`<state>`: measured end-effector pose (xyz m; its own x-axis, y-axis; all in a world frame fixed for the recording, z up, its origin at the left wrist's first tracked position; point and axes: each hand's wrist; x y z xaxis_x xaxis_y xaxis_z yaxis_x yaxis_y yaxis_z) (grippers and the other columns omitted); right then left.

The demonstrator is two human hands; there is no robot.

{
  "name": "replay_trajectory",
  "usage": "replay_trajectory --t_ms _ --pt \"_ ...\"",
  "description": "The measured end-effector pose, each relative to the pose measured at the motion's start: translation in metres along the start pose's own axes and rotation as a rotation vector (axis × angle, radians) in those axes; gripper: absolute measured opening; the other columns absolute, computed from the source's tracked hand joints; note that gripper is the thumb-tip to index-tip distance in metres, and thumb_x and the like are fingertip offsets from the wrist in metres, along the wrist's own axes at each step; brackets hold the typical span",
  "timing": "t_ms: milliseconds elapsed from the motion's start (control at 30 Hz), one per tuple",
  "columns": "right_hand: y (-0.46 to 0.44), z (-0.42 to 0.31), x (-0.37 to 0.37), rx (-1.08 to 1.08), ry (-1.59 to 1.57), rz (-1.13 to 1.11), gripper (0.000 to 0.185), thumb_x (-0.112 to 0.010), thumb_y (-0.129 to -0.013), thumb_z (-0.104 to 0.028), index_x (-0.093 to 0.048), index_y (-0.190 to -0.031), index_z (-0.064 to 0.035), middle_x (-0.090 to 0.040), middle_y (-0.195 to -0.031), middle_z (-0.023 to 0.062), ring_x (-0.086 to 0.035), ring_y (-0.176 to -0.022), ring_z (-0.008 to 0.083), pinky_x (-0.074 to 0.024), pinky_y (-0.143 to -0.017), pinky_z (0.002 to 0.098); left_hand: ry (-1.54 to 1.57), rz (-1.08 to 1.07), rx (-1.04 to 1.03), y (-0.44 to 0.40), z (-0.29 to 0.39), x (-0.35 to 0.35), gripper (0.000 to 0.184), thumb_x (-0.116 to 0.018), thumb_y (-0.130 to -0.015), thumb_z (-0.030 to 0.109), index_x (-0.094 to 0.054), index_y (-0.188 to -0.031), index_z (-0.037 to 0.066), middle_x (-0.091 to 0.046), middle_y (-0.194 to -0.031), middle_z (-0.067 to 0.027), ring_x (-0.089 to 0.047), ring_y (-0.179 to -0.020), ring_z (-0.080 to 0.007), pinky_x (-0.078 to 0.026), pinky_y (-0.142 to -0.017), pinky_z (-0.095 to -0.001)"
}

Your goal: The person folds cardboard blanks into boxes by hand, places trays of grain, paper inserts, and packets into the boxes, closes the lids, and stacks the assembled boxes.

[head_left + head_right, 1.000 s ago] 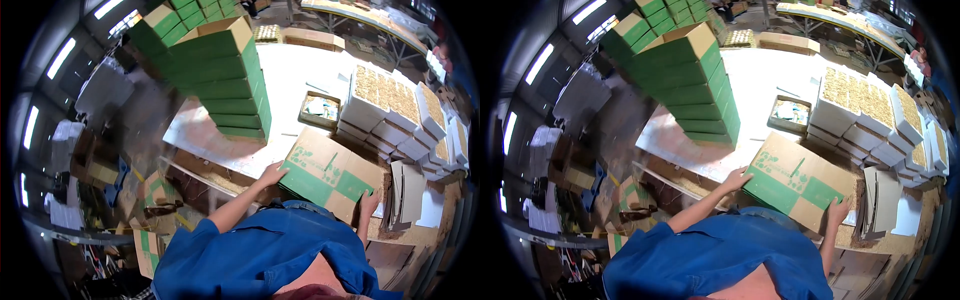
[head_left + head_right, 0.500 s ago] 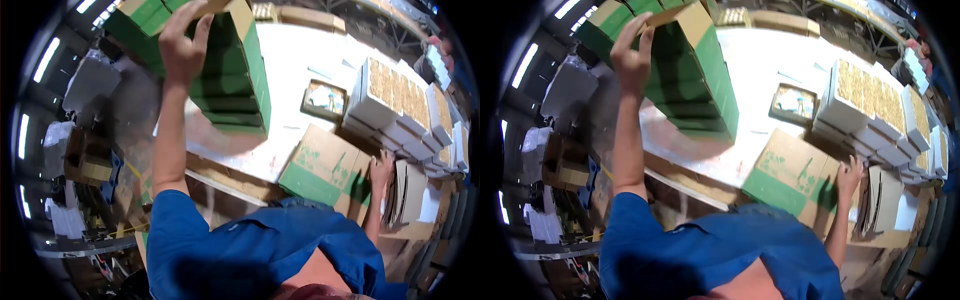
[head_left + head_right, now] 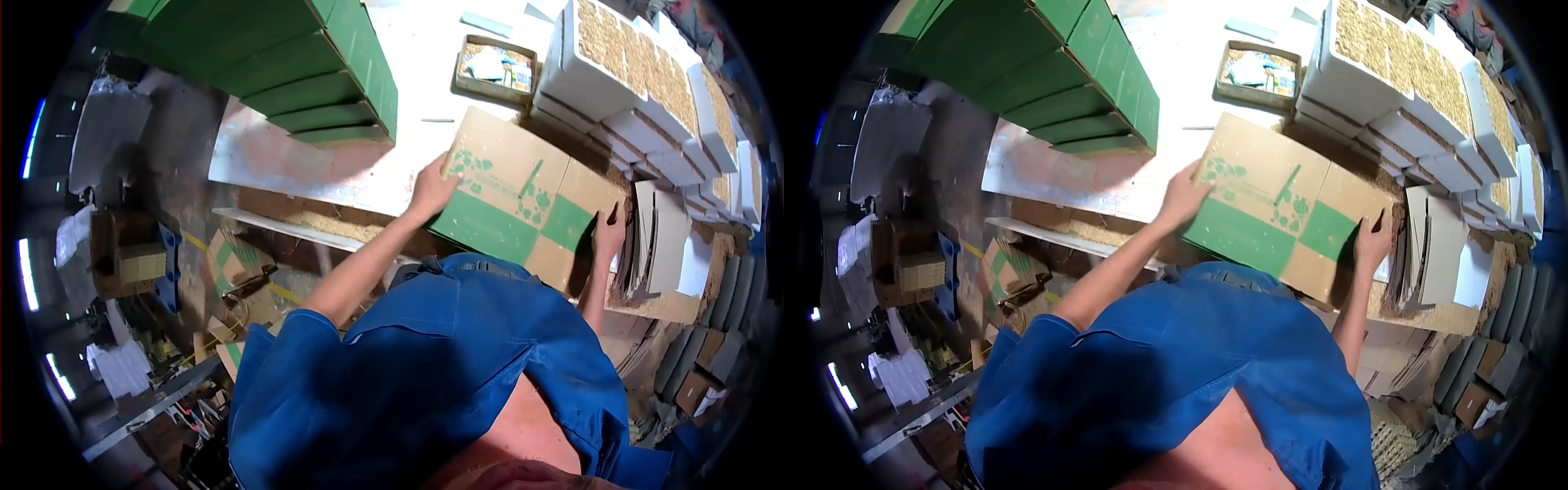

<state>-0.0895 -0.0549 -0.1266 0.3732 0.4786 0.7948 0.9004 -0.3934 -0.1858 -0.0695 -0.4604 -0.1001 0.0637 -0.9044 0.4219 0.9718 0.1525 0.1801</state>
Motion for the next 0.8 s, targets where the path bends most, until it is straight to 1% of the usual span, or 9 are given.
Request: replay_trajectory --t_ms 67,100,200,267,333,367,500,633,800 --pt "0.005 -0.014 0.014 0.026 -0.1 0.072 0.057 -0.065 -0.085 -0.015 -0.05 -0.137 0.0024 -0.057 -0.134 0.0223 -0.055 -0.124 0.0342 -0.0411 -0.104 0.037 0.083 0.059 -0.057 0.007 0.006 0.004 0.047 -0.067 -0.085 0.014 -0.058 -0.128 0.0 -0.069 -0.108 -0.0222 -0.068 -0.099 -0.0312 -0.052 -0.088 -0.038" --pt "0.006 -0.018 0.019 0.058 -0.202 0.15 0.056 -0.065 -0.086 -0.015 -0.05 -0.138 0.0029 -0.058 -0.135 0.0216 -0.056 -0.124 0.0315 -0.0412 -0.104 0.0358 0.115 0.081 -0.054 0.013 0.016 0.009 0.046 -0.067 -0.085 0.012 -0.058 -0.128 -0.002 -0.07 -0.108 -0.0205 -0.068 -0.098 -0.024 -0.053 -0.087 -0.0349" --pt "-0.013 -0.001 0.055 -0.079 -0.51 0.285 0.054 -0.065 -0.091 -0.016 -0.049 -0.138 0.0039 -0.064 -0.121 0.0138 -0.063 -0.101 0.0175 -0.05 -0.088 0.0277 0.277 0.129 -0.17 0.029 0.05 0.017 0.041 -0.067 -0.085 0.004 -0.06 -0.124 -0.005 -0.071 -0.107 -0.0154 -0.066 -0.097 -0.0177 -0.053 -0.087 -0.0311" --pt "-0.013 -0.049 0.116 -0.161 -0.546 0.378 0.051 -0.063 -0.093 -0.014 -0.049 -0.137 0.0063 -0.064 -0.112 0.0141 -0.064 -0.093 0.0171 -0.0524 -0.081 0.0271 0.355 0.07 -0.235 0.035 0.069 0.024 0.029 -0.067 -0.084 0.0 -0.065 -0.112 -0.005 -0.072 -0.101 -0.0114 -0.066 -0.096 -0.0147 -0.051 -0.088 -0.0292" --pt "-0.028 -0.055 0.138 0.018 -1.043 0.559 0.046 -0.058 -0.095 -0.013 -0.048 -0.134 0.0102 -0.064 -0.109 0.018 -0.064 -0.095 0.0212 -0.0539 -0.082 0.032 0.295 0.035 -0.369 0.042 0.098 0.028 0.025 -0.068 -0.083 -0.002 -0.066 -0.107 -0.004 -0.071 -0.097 -0.0103 -0.066 -0.096 -0.0146 -0.051 -0.087 -0.029" --pt "-0.026 -0.061 0.156 0.131 -1.068 0.422 0.042 -0.051 -0.099 -0.013 -0.049 -0.132 0.012 -0.064 -0.11 0.0207 -0.063 -0.097 0.0252 -0.054 -0.084 0.0369 0.319 -0.006 -0.378 0.045 0.107 0.028 0.024 -0.069 -0.083 -0.003 -0.067 -0.106 -0.003 -0.071 -0.096 -0.0099 -0.066 -0.095 -0.0143 -0.05 -0.087 -0.0292" --pt "-0.039 -0.03 0.162 0.114 -1.104 0.167 0.043 -0.047 -0.101 -0.017 -0.049 -0.134 0.0104 -0.064 -0.121 0.0194 -0.062 -0.104 0.0202 -0.0478 -0.094 0.031 0.465 -0.015 -0.362 0.068 0.127 0.022 0.025 -0.072 -0.087 0.013 -0.066 -0.107 -0.001 -0.069 -0.098 -0.0052 -0.061 -0.093 -0.0121 -0.049 -0.086 -0.0281" --pt "-0.019 -0.04 0.172 -0.043 -1.109 0.122 0.049 -0.046 -0.104 -0.028 -0.047 -0.137 0.0094 -0.062 -0.123 0.0195 -0.06 -0.107 0.0169 -0.0463 -0.094 0.0291 0.506 0.015 -0.4 0.085 0.135 0.021 0.028 -0.066 -0.093 0.026 -0.068 -0.1 -0.001 -0.065 -0.088 -0.0011 -0.057 -0.085 -0.0087 -0.047 -0.078 -0.0258" --pt "-0.024 -0.067 0.174 -0.097 -0.974 0.205 0.053 -0.06 -0.099 -0.031 -0.049 -0.137 0.0057 -0.061 -0.125 0.0195 -0.058 -0.108 0.0207 -0.0459 -0.095 0.0344 0.513 0.053 -0.295 0.083 0.14 0.013 0.025 -0.066 -0.091 0.022 -0.07 -0.085 -0.002 -0.064 -0.074 0.0 -0.056 -0.074 -0.0075 -0.046 -0.07 -0.024"
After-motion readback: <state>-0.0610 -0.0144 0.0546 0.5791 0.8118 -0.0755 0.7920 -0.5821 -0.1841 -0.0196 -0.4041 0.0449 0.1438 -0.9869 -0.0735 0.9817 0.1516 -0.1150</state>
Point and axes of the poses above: each hand's wrist, its own y-axis away from the middle knuckle, its own x-axis out of the back of the hand, z = x × y
